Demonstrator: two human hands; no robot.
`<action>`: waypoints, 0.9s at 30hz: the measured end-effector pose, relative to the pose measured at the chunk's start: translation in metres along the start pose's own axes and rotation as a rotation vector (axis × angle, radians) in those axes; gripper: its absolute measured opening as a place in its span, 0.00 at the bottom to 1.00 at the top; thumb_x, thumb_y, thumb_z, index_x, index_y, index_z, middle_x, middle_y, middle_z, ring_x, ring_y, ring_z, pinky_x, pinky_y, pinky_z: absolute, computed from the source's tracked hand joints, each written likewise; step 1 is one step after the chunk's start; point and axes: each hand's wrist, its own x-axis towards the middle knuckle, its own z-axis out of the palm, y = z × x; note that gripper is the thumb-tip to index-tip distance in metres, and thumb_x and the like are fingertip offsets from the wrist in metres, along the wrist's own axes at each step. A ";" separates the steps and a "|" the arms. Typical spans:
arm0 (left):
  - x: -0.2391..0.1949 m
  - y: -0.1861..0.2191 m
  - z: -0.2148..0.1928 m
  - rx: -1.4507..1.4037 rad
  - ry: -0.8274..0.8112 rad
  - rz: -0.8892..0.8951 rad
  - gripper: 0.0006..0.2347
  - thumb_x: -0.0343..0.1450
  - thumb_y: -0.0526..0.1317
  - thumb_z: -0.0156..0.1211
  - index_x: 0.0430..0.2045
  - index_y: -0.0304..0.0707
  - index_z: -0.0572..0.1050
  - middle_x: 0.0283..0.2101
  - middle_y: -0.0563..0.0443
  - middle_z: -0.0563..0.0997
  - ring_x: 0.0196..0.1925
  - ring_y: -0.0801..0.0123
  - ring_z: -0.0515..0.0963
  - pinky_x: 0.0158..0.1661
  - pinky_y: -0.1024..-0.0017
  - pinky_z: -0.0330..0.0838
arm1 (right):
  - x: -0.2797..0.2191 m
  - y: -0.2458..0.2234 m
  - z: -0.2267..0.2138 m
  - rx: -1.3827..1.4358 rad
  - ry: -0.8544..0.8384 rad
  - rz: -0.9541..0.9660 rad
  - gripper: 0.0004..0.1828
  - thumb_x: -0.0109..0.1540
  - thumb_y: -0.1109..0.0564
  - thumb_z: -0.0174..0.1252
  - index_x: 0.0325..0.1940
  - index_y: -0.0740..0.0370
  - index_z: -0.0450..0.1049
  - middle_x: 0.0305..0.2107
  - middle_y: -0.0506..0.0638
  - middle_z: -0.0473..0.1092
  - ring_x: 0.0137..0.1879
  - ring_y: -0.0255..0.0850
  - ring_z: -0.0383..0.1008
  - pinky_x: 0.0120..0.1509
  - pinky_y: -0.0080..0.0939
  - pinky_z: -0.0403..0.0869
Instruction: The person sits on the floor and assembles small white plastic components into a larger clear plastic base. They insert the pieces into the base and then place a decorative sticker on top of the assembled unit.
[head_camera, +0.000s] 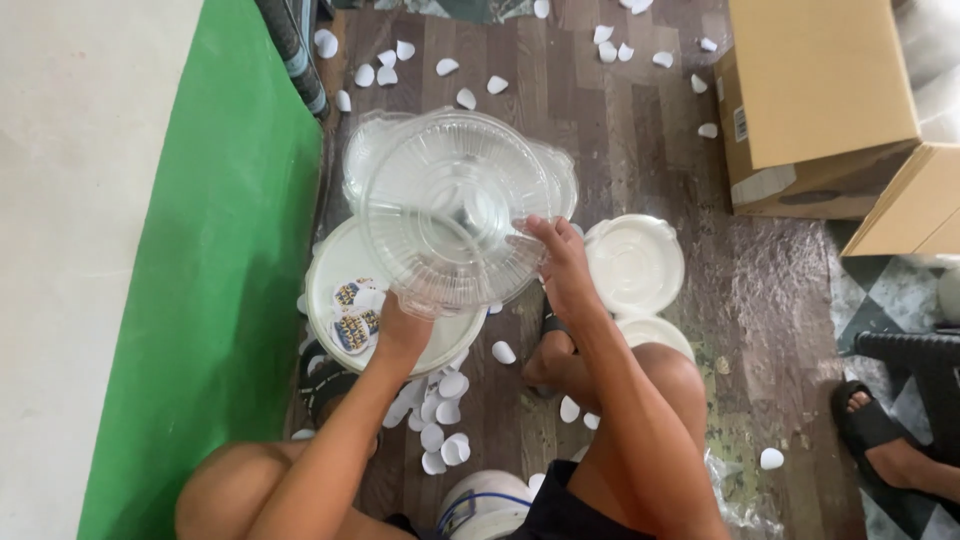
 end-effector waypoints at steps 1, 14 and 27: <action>0.001 0.001 -0.001 0.001 0.008 0.017 0.07 0.65 0.32 0.58 0.15 0.43 0.77 0.20 0.51 0.76 0.31 0.56 0.78 0.44 0.56 0.66 | -0.004 -0.002 0.002 0.011 0.008 0.005 0.20 0.61 0.43 0.67 0.46 0.57 0.71 0.39 0.50 0.77 0.44 0.39 0.79 0.52 0.47 0.79; -0.029 0.020 -0.036 0.043 0.169 0.077 0.06 0.61 0.33 0.58 0.27 0.33 0.79 0.29 0.37 0.78 0.37 0.44 0.77 0.53 0.42 0.64 | -0.043 -0.020 0.026 0.047 0.047 0.038 0.17 0.62 0.43 0.65 0.46 0.54 0.72 0.39 0.49 0.76 0.45 0.40 0.80 0.52 0.49 0.80; -0.033 0.011 -0.019 0.176 -0.010 0.172 0.06 0.62 0.25 0.59 0.20 0.38 0.80 0.24 0.50 0.76 0.30 0.60 0.77 0.49 0.50 0.68 | -0.041 -0.035 0.004 -0.005 0.073 0.174 0.30 0.58 0.31 0.62 0.51 0.55 0.76 0.44 0.49 0.77 0.49 0.41 0.80 0.53 0.45 0.80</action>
